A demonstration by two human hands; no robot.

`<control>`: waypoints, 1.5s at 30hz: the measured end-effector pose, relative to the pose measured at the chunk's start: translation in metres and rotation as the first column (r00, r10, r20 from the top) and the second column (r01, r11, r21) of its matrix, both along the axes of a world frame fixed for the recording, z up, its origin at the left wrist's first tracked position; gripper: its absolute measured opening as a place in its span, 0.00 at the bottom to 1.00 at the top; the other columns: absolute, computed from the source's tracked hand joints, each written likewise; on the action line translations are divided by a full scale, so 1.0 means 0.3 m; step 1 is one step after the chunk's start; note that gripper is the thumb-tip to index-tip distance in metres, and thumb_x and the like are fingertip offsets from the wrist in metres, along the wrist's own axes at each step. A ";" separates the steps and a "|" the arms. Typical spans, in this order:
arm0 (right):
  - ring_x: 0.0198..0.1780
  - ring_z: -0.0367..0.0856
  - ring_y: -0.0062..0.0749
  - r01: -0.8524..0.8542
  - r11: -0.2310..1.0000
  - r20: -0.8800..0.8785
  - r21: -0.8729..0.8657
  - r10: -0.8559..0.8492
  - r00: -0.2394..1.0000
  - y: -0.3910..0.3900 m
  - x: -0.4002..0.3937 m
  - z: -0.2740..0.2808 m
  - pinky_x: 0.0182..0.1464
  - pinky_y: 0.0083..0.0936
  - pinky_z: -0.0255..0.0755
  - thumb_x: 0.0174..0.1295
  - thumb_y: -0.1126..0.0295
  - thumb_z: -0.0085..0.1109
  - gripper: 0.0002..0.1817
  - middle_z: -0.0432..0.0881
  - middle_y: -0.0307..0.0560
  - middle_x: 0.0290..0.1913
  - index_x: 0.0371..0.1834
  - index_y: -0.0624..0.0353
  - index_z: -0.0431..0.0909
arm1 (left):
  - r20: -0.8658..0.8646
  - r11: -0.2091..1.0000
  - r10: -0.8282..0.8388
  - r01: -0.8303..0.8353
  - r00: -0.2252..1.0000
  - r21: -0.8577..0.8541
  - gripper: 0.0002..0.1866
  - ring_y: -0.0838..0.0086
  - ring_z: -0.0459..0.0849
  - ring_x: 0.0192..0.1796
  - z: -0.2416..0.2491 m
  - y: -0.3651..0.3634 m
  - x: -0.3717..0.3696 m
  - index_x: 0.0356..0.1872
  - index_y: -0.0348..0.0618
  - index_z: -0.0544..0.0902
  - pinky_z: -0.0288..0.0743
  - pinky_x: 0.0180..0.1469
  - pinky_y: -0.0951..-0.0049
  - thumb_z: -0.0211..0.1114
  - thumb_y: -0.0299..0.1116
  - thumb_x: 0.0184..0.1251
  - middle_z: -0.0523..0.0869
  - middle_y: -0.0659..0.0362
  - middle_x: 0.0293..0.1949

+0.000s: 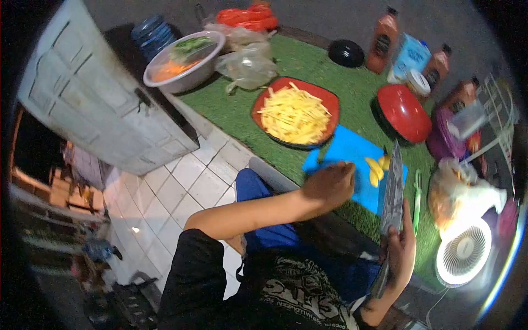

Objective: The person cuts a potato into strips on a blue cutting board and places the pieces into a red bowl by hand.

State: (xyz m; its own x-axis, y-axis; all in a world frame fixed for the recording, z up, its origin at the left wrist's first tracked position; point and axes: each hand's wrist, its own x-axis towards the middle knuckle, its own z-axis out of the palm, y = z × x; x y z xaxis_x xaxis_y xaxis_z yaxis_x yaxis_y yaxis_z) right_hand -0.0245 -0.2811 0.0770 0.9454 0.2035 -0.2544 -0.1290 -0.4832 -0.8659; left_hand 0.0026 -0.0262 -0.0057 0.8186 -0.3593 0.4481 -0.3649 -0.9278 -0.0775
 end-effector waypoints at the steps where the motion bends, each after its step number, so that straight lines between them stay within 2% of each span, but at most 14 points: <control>1: 0.19 0.71 0.21 -0.037 0.999 0.024 -0.019 0.037 0.999 0.020 -0.003 0.008 0.20 0.24 0.67 0.71 0.80 0.46 0.39 0.76 0.39 0.25 0.85 0.46 0.52 | -0.128 0.986 -0.114 0.096 0.985 -0.136 0.14 0.56 0.80 0.45 -0.002 0.004 0.001 0.43 0.30 0.80 0.76 0.50 0.62 0.62 0.31 0.62 0.77 0.47 0.41; 4: 0.18 0.68 0.17 0.010 0.992 -0.041 0.128 -0.005 0.999 0.075 -0.002 -0.001 0.18 0.16 0.66 0.72 0.79 0.43 0.38 0.74 0.38 0.23 0.85 0.44 0.51 | -0.117 0.867 -0.290 0.210 0.950 -0.452 0.17 0.54 0.78 0.51 -0.005 0.061 0.008 0.46 0.28 0.80 0.74 0.56 0.57 0.66 0.31 0.61 0.76 0.46 0.46; 10: 0.14 0.67 0.20 -0.004 0.999 0.051 0.050 0.002 0.999 0.176 0.038 -0.028 0.14 0.18 0.65 0.74 0.76 0.42 0.36 0.72 0.40 0.21 0.85 0.45 0.49 | -0.157 0.772 -0.327 0.167 0.932 -0.614 0.20 0.51 0.74 0.59 -0.019 0.087 0.023 0.51 0.33 0.79 0.70 0.63 0.53 0.69 0.35 0.63 0.75 0.47 0.52; 13: 0.12 0.65 0.21 0.023 0.999 0.095 0.040 -0.027 0.995 0.198 0.050 -0.028 0.12 0.18 0.63 0.72 0.77 0.39 0.37 0.71 0.41 0.19 0.85 0.44 0.51 | 0.037 0.745 -0.162 0.147 0.986 -0.650 0.19 0.53 0.77 0.57 0.002 0.084 -0.030 0.52 0.35 0.80 0.74 0.60 0.54 0.69 0.35 0.65 0.77 0.47 0.52; 15: 0.12 0.65 0.21 0.082 0.997 0.087 0.017 -0.083 0.993 0.222 0.054 -0.010 0.12 0.18 0.63 0.72 0.76 0.40 0.37 0.72 0.42 0.21 0.85 0.44 0.51 | 0.198 0.431 -0.321 0.329 0.926 -0.840 0.15 0.56 0.84 0.49 0.100 0.187 -0.122 0.49 0.37 0.82 0.80 0.51 0.57 0.70 0.31 0.64 0.81 0.50 0.48; 17: 0.12 0.65 0.21 0.107 0.994 0.106 -0.005 -0.106 0.989 0.188 0.074 -0.019 0.12 0.19 0.63 0.73 0.75 0.41 0.36 0.72 0.42 0.22 0.85 0.43 0.52 | 0.367 0.339 -0.099 0.378 0.925 -0.862 0.10 0.59 0.87 0.42 0.214 0.423 -0.186 0.45 0.38 0.84 0.82 0.43 0.60 0.70 0.29 0.64 0.84 0.53 0.42; 18: 0.12 0.65 0.21 0.130 0.991 0.122 0.005 -0.130 0.984 0.167 0.092 -0.033 0.12 0.19 0.63 0.73 0.75 0.41 0.35 0.72 0.41 0.22 0.84 0.42 0.53 | 0.398 0.478 0.184 0.272 0.899 -0.835 0.09 0.60 0.88 0.39 0.204 0.522 -0.169 0.43 0.40 0.85 0.82 0.43 0.60 0.71 0.27 0.62 0.85 0.54 0.37; 20: 0.13 0.65 0.20 0.166 0.985 0.148 -0.057 -0.156 0.977 0.176 0.093 -0.017 0.13 0.18 0.63 0.75 0.74 0.41 0.34 0.72 0.41 0.22 0.84 0.41 0.55 | 0.230 0.582 0.292 0.018 0.928 -0.813 0.09 0.57 0.87 0.39 0.257 0.740 -0.098 0.43 0.41 0.86 0.83 0.41 0.59 0.69 0.28 0.62 0.85 0.51 0.36; 23: 0.13 0.64 0.20 0.142 0.990 0.137 -0.012 -0.139 0.981 0.163 0.109 -0.025 0.13 0.18 0.63 0.74 0.74 0.43 0.34 0.72 0.41 0.22 0.84 0.40 0.55 | 0.195 0.793 0.170 -0.017 0.966 -0.610 0.09 0.52 0.88 0.37 0.116 0.888 0.117 0.44 0.43 0.86 0.83 0.40 0.56 0.65 0.28 0.63 0.86 0.47 0.34; 25: 0.13 0.64 0.20 0.175 0.984 0.144 -0.013 -0.172 0.975 0.171 0.108 -0.029 0.13 0.18 0.63 0.74 0.74 0.43 0.35 0.72 0.41 0.22 0.84 0.41 0.55 | -0.282 0.877 0.252 -0.341 0.926 -0.337 0.09 0.48 0.89 0.37 0.067 0.898 0.203 0.41 0.39 0.87 0.84 0.39 0.53 0.62 0.27 0.63 0.88 0.44 0.34; 31: 0.12 0.64 0.20 0.184 0.983 0.102 0.009 -0.184 0.978 0.231 0.085 -0.018 0.13 0.19 0.64 0.71 0.76 0.42 0.37 0.72 0.41 0.22 0.85 0.43 0.53 | -0.209 0.867 0.400 -0.442 0.892 -0.230 0.08 0.50 0.91 0.38 0.039 0.911 0.304 0.31 0.39 0.89 0.86 0.39 0.52 0.62 0.27 0.59 0.90 0.45 0.34; 39: 0.13 0.65 0.19 0.261 0.965 0.101 0.013 -0.260 0.960 0.247 0.085 0.020 0.13 0.17 0.62 0.71 0.76 0.44 0.37 0.72 0.39 0.21 0.84 0.44 0.54 | -0.257 0.858 0.370 -0.435 0.893 -0.273 0.10 0.46 0.90 0.36 0.048 0.912 0.321 0.39 0.33 0.85 0.85 0.39 0.50 0.61 0.25 0.58 0.88 0.38 0.33; 43: 0.13 0.65 0.18 0.300 0.952 0.125 0.064 -0.306 0.944 0.209 0.055 0.036 0.14 0.15 0.61 0.74 0.72 0.48 0.35 0.71 0.38 0.20 0.84 0.42 0.55 | -0.178 0.774 0.330 -0.373 0.927 -0.512 0.10 0.55 0.89 0.31 0.123 0.902 0.213 0.39 0.34 0.84 0.82 0.37 0.56 0.64 0.29 0.59 0.88 0.43 0.30; 45: 0.15 0.68 0.21 0.253 0.961 0.124 0.109 -0.265 0.956 0.170 0.041 0.037 0.14 0.18 0.65 0.73 0.73 0.45 0.36 0.74 0.42 0.26 0.85 0.50 0.50 | -0.209 0.561 0.302 -0.351 0.930 -0.750 0.11 0.62 0.86 0.25 0.240 0.852 0.114 0.40 0.38 0.88 0.79 0.33 0.62 0.68 0.34 0.62 0.87 0.46 0.26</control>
State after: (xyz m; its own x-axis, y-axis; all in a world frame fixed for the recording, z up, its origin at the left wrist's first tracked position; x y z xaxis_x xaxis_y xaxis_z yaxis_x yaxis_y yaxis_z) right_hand -0.0121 -0.2300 0.0881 0.9931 -0.0366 -0.1114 -0.1171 -0.3674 -0.9227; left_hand 0.0369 0.2295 0.0663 0.8381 0.3913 0.3801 -0.0056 -0.6905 0.7233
